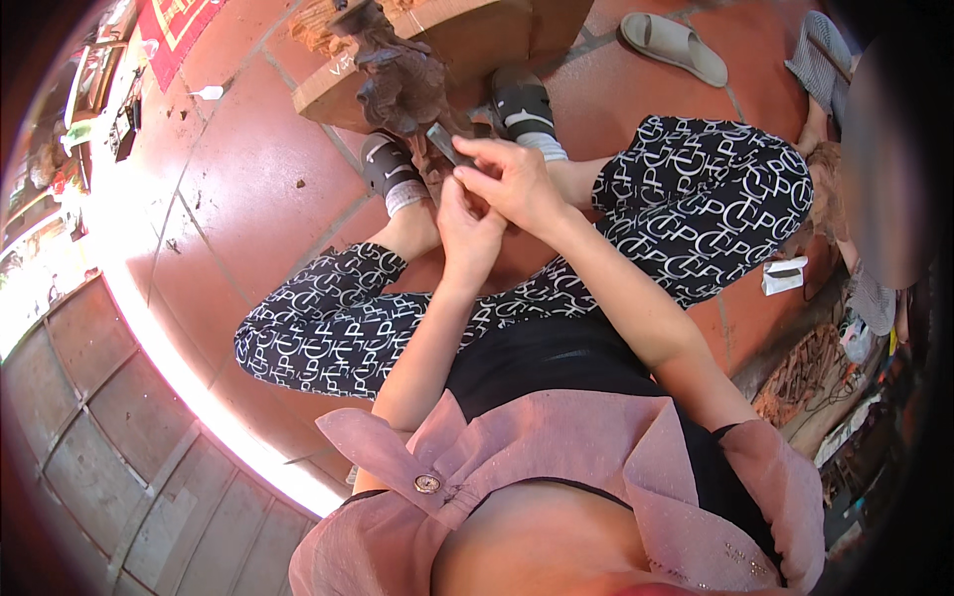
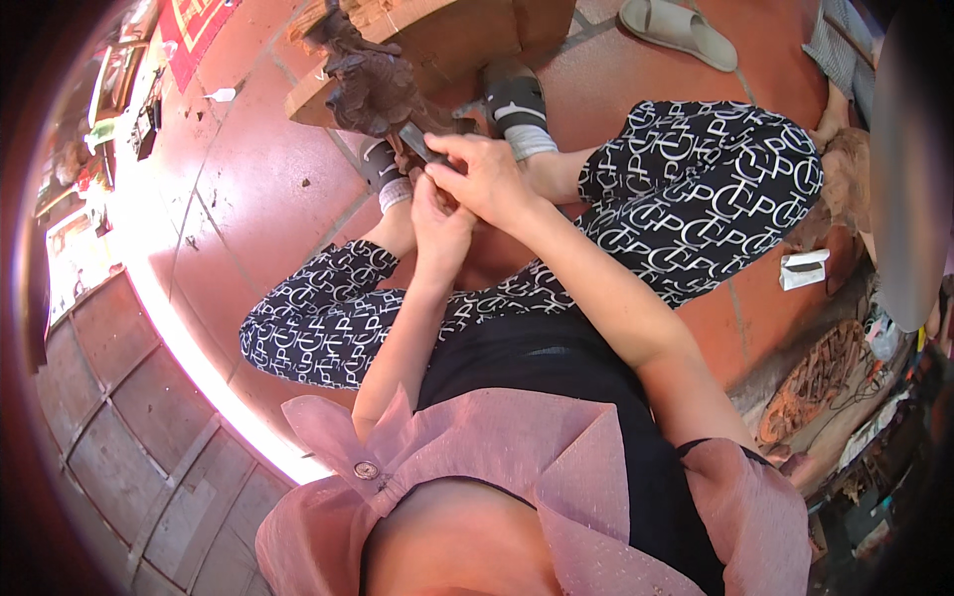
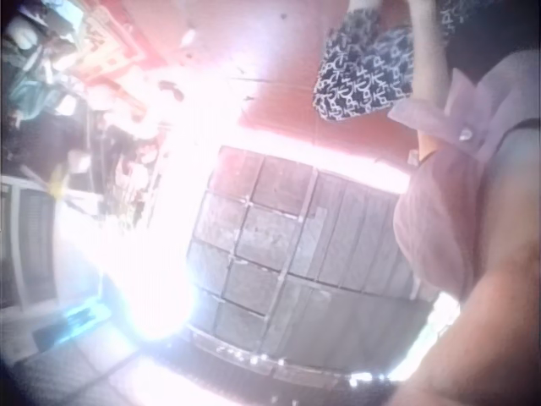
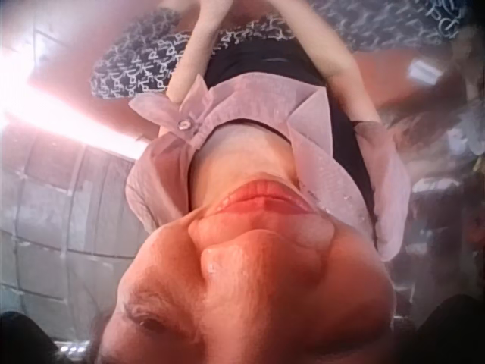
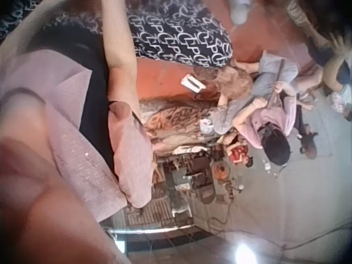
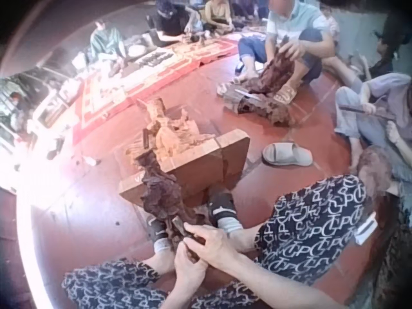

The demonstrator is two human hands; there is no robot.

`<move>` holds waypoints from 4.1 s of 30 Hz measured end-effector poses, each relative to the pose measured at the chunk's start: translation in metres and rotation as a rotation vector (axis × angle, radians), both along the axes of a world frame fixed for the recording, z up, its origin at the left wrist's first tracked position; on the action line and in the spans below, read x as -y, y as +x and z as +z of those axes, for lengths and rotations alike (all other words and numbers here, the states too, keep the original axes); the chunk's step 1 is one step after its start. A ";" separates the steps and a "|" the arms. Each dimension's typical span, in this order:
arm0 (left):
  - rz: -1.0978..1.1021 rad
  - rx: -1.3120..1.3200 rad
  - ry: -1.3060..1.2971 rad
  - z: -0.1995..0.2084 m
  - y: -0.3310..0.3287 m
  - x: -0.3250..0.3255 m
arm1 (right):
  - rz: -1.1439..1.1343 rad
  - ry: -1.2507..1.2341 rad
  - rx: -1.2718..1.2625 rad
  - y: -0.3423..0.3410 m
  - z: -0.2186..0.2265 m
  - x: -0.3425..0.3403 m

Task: The person sits cross-legged on the floor and carves a piece of wood using a chisel and a wooden mallet. They repeatedly strike the chisel to shape the wood, occasionally adjusting their grip and the position of the workpiece.

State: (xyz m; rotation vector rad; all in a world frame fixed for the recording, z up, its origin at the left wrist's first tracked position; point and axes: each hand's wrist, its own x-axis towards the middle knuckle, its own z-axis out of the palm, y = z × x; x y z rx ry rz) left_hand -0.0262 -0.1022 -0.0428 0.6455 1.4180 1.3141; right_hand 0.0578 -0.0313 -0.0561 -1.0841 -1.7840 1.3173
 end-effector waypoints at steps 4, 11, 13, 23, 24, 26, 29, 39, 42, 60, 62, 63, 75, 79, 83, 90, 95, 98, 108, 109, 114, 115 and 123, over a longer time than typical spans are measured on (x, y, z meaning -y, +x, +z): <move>-0.034 -0.035 -0.056 0.000 0.007 0.010 | 0.051 -0.079 0.079 0.011 0.000 0.005; 0.016 -0.189 0.049 -0.017 0.005 0.002 | 0.009 -0.044 -0.035 0.003 -0.002 -0.002; -0.016 -0.059 -0.077 -0.016 0.010 0.007 | 0.082 -0.238 0.025 0.010 -0.010 -0.003; -0.117 0.167 -0.192 0.002 -0.038 0.026 | 0.050 -0.358 -0.095 0.014 -0.002 0.014; -0.133 0.165 -0.162 -0.001 -0.037 0.025 | 0.084 -0.367 -0.111 0.012 -0.007 0.017; -0.038 0.250 -0.181 0.006 -0.031 0.020 | 0.097 -0.330 -0.193 0.010 -0.006 0.018; 0.028 0.363 -0.204 0.006 -0.034 0.016 | 0.105 -0.497 -0.327 0.011 0.008 0.016; -0.043 -0.143 -0.149 0.012 -0.035 -0.022 | -0.027 -0.334 -0.267 -0.002 -0.005 0.004; -0.014 -0.135 -0.137 0.004 -0.037 -0.022 | -0.007 -0.268 -0.219 -0.005 -0.011 -0.001; 0.003 -0.061 -0.111 0.011 -0.039 -0.027 | 0.002 -0.202 -0.204 -0.002 -0.004 0.002; -0.007 -0.026 -0.129 0.008 -0.047 -0.033 | 0.070 -0.128 -0.096 -0.004 -0.003 -0.007; -0.008 0.015 -0.150 0.001 -0.046 -0.028 | 0.064 -0.139 -0.106 -0.003 -0.013 0.000; -0.025 0.088 -0.225 -0.013 -0.042 -0.017 | 0.041 -0.317 -0.131 0.003 -0.017 0.013; -0.002 -0.007 -0.151 0.002 -0.036 -0.022 | 0.008 -0.135 -0.145 0.001 -0.004 0.009; 0.020 0.001 -0.135 -0.002 -0.039 -0.022 | 0.039 -0.107 -0.079 -0.005 -0.005 0.003; 0.028 -0.108 -0.108 0.010 -0.043 -0.029 | 0.011 0.051 -0.101 -0.009 0.000 0.004; 0.019 -0.054 -0.191 -0.003 -0.038 -0.014 | -0.015 -0.045 -0.064 -0.002 -0.007 0.024; 0.043 -0.200 -0.067 0.017 -0.039 -0.027 | -0.058 0.057 -0.118 -0.012 -0.007 0.017; 0.021 -0.018 -0.080 0.006 -0.040 -0.004 | -0.010 -0.404 -0.197 0.016 0.012 0.036; -0.008 0.002 -0.096 0.011 -0.039 0.000 | -0.003 -0.481 -0.208 0.019 0.009 0.033; -0.160 0.067 -0.143 0.004 -0.041 0.022 | 0.079 -0.646 -0.263 0.016 0.005 0.012; -0.162 0.104 -0.131 0.004 -0.037 0.024 | 0.107 -0.650 -0.236 0.015 0.005 0.009; -0.035 0.078 -0.200 0.010 -0.043 0.018 | 0.021 -0.512 -0.255 -0.021 0.009 -0.012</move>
